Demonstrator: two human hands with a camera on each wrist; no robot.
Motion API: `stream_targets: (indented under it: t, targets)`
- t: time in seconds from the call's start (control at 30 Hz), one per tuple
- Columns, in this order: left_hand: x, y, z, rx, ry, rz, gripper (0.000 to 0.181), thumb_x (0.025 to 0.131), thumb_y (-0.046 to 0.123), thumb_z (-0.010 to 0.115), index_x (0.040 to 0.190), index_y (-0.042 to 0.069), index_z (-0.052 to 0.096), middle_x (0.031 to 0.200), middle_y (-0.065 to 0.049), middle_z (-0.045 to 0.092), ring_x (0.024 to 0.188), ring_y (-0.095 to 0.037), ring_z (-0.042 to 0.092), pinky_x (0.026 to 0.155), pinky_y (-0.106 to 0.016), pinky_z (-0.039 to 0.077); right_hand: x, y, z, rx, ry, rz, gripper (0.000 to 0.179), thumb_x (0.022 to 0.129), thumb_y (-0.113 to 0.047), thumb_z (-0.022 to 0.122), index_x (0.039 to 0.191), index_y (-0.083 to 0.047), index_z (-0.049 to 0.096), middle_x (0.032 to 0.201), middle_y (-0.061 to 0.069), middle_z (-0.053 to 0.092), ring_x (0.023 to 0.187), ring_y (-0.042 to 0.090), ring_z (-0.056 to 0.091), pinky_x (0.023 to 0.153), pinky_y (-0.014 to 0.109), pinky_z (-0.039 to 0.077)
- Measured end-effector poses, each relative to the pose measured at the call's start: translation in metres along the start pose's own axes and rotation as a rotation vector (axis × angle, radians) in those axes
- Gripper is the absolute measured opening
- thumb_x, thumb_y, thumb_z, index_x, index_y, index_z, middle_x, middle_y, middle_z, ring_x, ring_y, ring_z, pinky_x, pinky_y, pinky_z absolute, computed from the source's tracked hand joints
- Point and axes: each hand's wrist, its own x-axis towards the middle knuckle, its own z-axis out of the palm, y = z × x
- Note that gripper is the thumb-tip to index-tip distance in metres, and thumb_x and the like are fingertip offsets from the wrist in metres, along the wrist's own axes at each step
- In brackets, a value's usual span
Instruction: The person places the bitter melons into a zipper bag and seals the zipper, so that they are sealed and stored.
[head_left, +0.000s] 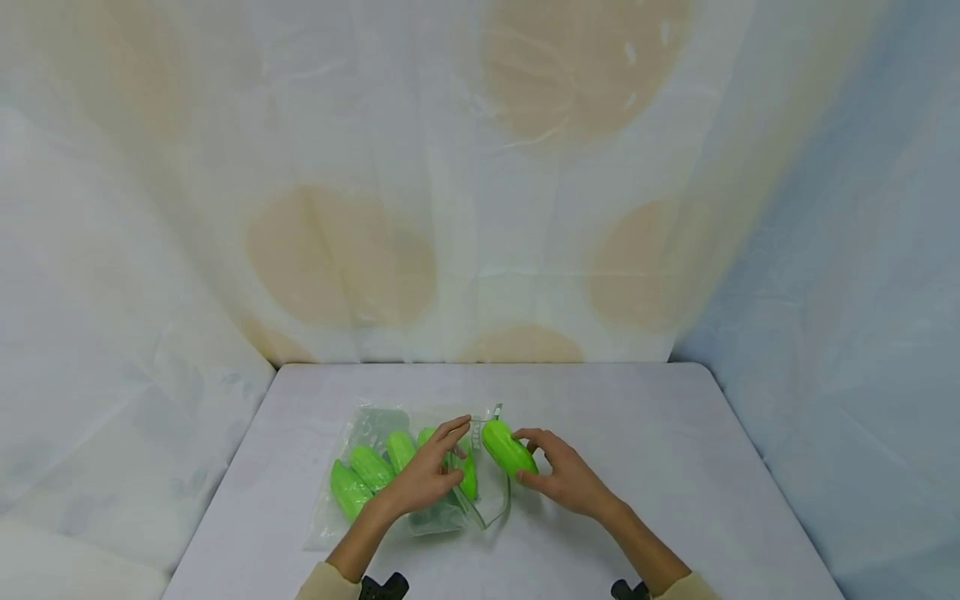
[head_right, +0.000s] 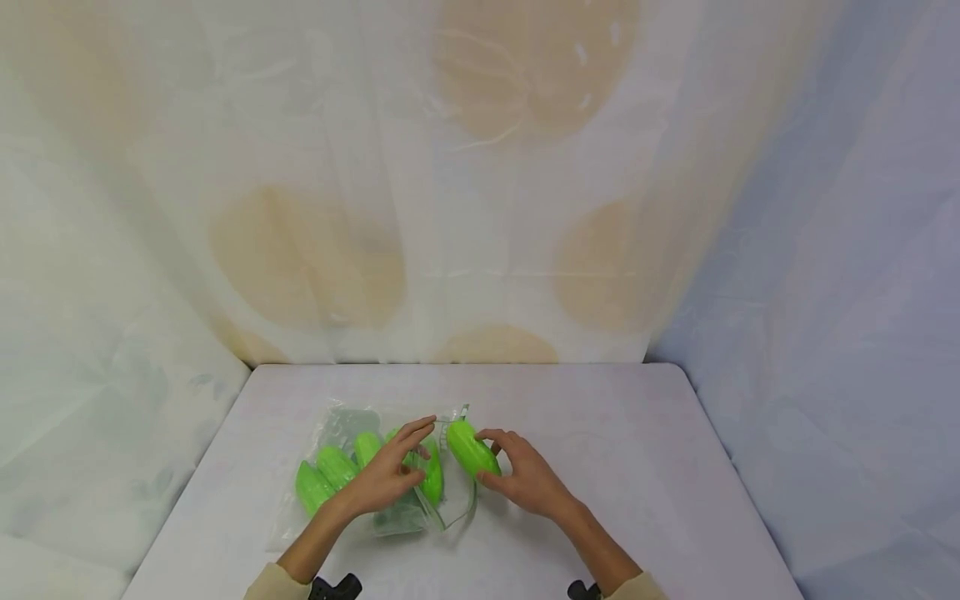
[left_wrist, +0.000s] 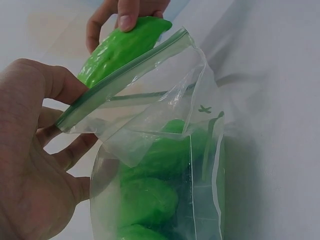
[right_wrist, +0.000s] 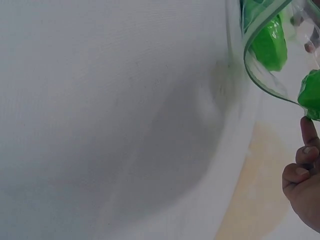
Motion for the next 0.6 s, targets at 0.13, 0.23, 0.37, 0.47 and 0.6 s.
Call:
stream_targets:
  t: [0.13, 0.23, 0.37, 0.47, 0.6]
  targets:
    - [0.0, 0.0, 0.0, 0.003, 0.003, 0.001, 0.071, 0.091, -0.004, 0.057, 0.157, 0.002, 0.03, 0.163, 0.0, 0.025, 0.111, -0.024, 0.059, 0.065, -0.024, 0.051, 0.001, 0.0, 0.002, 0.006, -0.014, -0.005, 0.057, 0.09, -0.045, 0.072, 0.141, -0.033, 0.051, 0.111, -0.01, 0.058, 0.104, 0.019, 0.056, 0.081, 0.04, 0.045]
    - [0.0, 0.001, 0.0, 0.002, 0.004, -0.004, 0.072, 0.091, -0.003, 0.058, 0.157, 0.004, 0.031, 0.163, 0.001, 0.025, 0.111, -0.023, 0.059, 0.066, -0.024, 0.052, 0.003, 0.001, 0.006, -0.012, -0.01, -0.011, 0.057, 0.09, -0.046, 0.072, 0.141, -0.032, 0.051, 0.109, -0.01, 0.059, 0.102, 0.021, 0.057, 0.078, 0.037, 0.043]
    - [-0.001, 0.0, 0.0, 0.002, 0.006, 0.001, 0.073, 0.091, -0.003, 0.058, 0.158, 0.008, 0.031, 0.163, 0.001, 0.025, 0.111, -0.024, 0.059, 0.066, -0.024, 0.052, 0.005, 0.0, 0.012, -0.031, -0.009, -0.002, 0.057, 0.09, -0.047, 0.071, 0.141, -0.031, 0.05, 0.106, -0.009, 0.058, 0.101, 0.024, 0.058, 0.08, 0.038, 0.045]
    - [-0.001, 0.0, 0.0, 0.001, 0.008, 0.001, 0.073, 0.091, -0.003, 0.057, 0.158, 0.01, 0.031, 0.163, 0.001, 0.025, 0.111, -0.024, 0.059, 0.066, -0.024, 0.052, 0.007, -0.002, 0.017, -0.044, -0.005, 0.009, 0.057, 0.091, -0.046, 0.071, 0.141, -0.028, 0.05, 0.105, -0.007, 0.058, 0.101, 0.025, 0.059, 0.081, 0.04, 0.045]
    - [-0.001, 0.002, 0.0, -0.002, 0.007, -0.001, 0.073, 0.091, -0.004, 0.057, 0.158, 0.009, 0.031, 0.163, 0.002, 0.025, 0.11, -0.024, 0.059, 0.065, -0.024, 0.052, 0.01, -0.005, 0.022, -0.07, 0.012, 0.014, 0.057, 0.091, -0.045, 0.071, 0.14, -0.026, 0.051, 0.104, -0.005, 0.06, 0.099, 0.024, 0.059, 0.078, 0.037, 0.046]
